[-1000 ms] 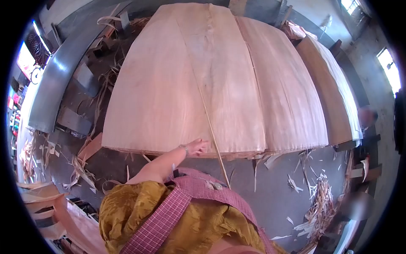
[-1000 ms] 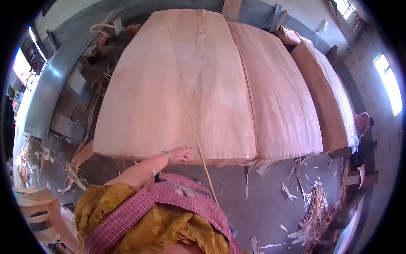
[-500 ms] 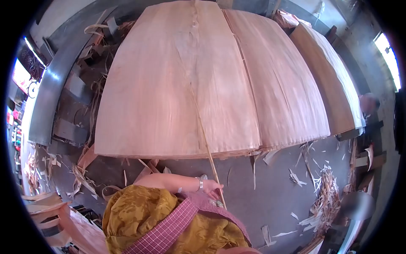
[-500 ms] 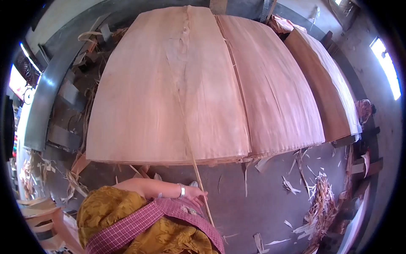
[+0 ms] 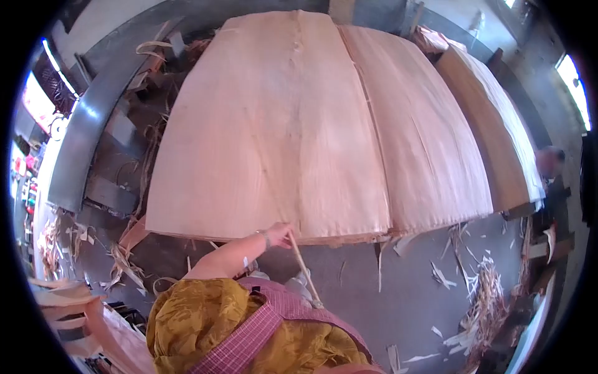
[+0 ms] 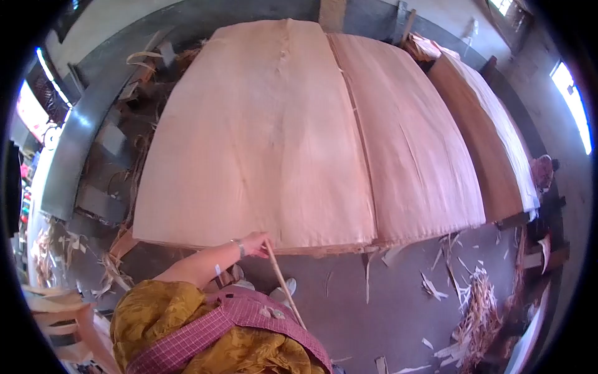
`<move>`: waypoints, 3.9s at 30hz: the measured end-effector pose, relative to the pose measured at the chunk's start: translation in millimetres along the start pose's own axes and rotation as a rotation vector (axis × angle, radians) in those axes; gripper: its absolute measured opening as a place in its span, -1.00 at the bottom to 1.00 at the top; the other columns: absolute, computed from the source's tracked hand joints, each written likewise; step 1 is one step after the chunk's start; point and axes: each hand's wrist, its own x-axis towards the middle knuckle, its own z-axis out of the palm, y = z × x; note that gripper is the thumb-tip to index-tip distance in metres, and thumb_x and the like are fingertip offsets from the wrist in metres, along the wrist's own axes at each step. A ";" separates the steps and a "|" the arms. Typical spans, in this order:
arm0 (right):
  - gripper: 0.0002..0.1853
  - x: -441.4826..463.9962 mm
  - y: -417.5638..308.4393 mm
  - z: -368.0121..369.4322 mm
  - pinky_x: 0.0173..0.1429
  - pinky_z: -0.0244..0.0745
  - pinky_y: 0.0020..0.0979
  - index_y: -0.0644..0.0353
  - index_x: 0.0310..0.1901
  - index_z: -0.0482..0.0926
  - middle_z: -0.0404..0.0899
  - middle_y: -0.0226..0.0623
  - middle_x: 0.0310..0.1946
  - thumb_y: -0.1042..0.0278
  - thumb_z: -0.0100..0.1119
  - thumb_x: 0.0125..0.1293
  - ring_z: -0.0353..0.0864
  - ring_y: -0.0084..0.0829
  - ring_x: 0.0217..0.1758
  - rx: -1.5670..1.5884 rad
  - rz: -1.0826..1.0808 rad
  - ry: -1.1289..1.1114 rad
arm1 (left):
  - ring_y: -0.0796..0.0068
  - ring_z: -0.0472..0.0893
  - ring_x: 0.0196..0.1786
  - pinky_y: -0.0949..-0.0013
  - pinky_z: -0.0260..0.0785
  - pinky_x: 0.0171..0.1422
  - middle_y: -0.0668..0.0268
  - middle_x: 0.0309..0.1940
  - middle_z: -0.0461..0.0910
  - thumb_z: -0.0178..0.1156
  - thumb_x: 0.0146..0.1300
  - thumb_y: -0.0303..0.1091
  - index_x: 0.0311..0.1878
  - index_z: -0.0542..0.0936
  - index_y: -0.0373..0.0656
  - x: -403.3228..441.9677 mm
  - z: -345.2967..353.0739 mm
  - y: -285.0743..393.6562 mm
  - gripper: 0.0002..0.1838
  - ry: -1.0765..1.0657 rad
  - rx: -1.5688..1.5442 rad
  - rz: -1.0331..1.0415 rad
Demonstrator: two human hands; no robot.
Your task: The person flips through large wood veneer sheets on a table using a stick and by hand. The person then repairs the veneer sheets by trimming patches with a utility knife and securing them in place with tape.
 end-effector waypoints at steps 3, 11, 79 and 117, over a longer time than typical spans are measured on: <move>-0.56 8.5 -14.3 -1.7 -0.23 0.51 -0.22 0.02 -0.18 0.63 0.66 -0.08 -0.36 -0.23 0.15 0.26 0.67 -0.07 -0.27 -0.029 -0.052 -0.023 | 0.14 0.66 -0.27 0.04 0.60 -0.25 0.19 -0.34 0.61 -0.01 0.33 -0.12 -0.26 0.53 -0.18 -16.3 -81.7 4.4 -0.70 0.165 -0.148 -0.036; -0.55 25.4 -123.1 17.5 -0.21 0.52 -0.21 0.00 -0.17 0.64 0.67 -0.08 -0.35 -0.23 0.15 0.25 0.68 -0.06 -0.25 -0.202 -0.262 -0.097 | 0.33 0.63 -0.33 0.18 0.55 -0.23 0.27 -0.38 0.56 0.06 0.33 -0.09 -0.24 0.50 -0.11 -40.3 -256.6 56.7 -0.73 0.529 -0.290 0.296; -0.51 -557.2 -1668.5 1150.4 -0.65 0.21 -0.54 0.13 -0.27 0.37 0.16 -0.58 -0.71 -0.22 0.11 0.33 0.14 -0.65 -0.76 1.131 -0.638 -0.824 | 0.41 0.62 -0.59 0.34 0.53 -0.53 0.29 -0.61 0.56 0.19 0.28 -0.35 -0.41 0.54 -0.21 -859.6 -1352.6 -761.7 -0.82 1.295 -1.107 -0.212; -0.64 -944.8 -2436.0 2045.1 -0.72 0.25 -0.40 0.08 -0.25 0.55 0.40 -0.47 -0.75 -0.09 0.14 0.37 0.37 -0.54 -0.79 0.766 -0.456 -0.317 | 0.03 0.46 0.28 -0.05 0.34 0.33 -0.01 0.28 0.37 0.19 0.31 -0.32 0.37 0.24 -0.33 -1485.5 -2823.5 -526.1 -0.38 0.553 -0.240 1.297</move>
